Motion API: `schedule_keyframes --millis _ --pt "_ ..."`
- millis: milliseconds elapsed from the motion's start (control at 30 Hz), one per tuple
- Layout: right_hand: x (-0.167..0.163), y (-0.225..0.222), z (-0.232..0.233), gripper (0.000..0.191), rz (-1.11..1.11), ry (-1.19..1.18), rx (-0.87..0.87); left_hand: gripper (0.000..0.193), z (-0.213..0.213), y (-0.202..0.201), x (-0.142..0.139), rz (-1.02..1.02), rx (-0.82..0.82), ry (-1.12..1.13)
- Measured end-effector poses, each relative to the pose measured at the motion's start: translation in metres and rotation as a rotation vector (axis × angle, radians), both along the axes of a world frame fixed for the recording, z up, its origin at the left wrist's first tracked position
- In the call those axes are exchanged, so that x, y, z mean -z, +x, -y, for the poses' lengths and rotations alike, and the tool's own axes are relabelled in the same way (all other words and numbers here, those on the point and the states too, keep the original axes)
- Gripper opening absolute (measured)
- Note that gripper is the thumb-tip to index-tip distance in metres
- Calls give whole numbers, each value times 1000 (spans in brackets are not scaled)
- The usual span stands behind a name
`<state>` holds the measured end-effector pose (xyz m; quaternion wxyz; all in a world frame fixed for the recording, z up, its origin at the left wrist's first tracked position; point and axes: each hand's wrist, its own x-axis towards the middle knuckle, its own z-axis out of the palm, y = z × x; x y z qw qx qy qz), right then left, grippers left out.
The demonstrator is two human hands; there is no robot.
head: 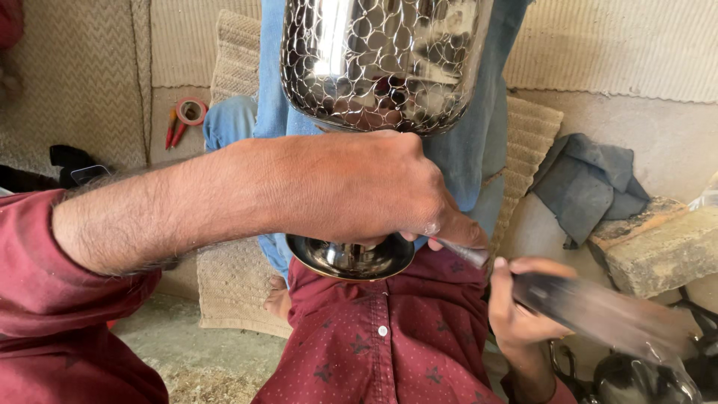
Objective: The person sits on the floor with a brass lamp base on their lap and holds a small punch against its stem. They repeatedly strike the punch with a wooden mallet, working around the stem to press a decorative pattern into the metal surface.
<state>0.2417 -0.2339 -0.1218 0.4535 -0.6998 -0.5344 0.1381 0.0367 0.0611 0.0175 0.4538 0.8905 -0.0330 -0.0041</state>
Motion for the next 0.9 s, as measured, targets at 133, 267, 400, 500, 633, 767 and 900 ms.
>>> schedule_keyframes --millis 133,267,400,500,633,767,900 --pt "-5 4 -13 93 47 -31 -22 52 3 -8 1 -55 -68 77" --pt "-20 17 -27 86 445 -143 -133 70 11 -17 2 39 -226 121" --pt "-31 24 -42 90 -54 -71 -188 80 20 -24 4 11 -350 167" --pt "-41 45 -51 96 213 -208 -265 83 24 -28 6 57 -429 108" --pt "-51 53 -56 79 -184 -120 -192 73 30 -35 7 94 -511 41" --pt "-73 63 -74 46 -148 -159 -254 64 37 -41 7 86 -643 -1" --pt "-99 72 -111 53 288 -243 -423 65 43 -44 9 133 -713 -10"
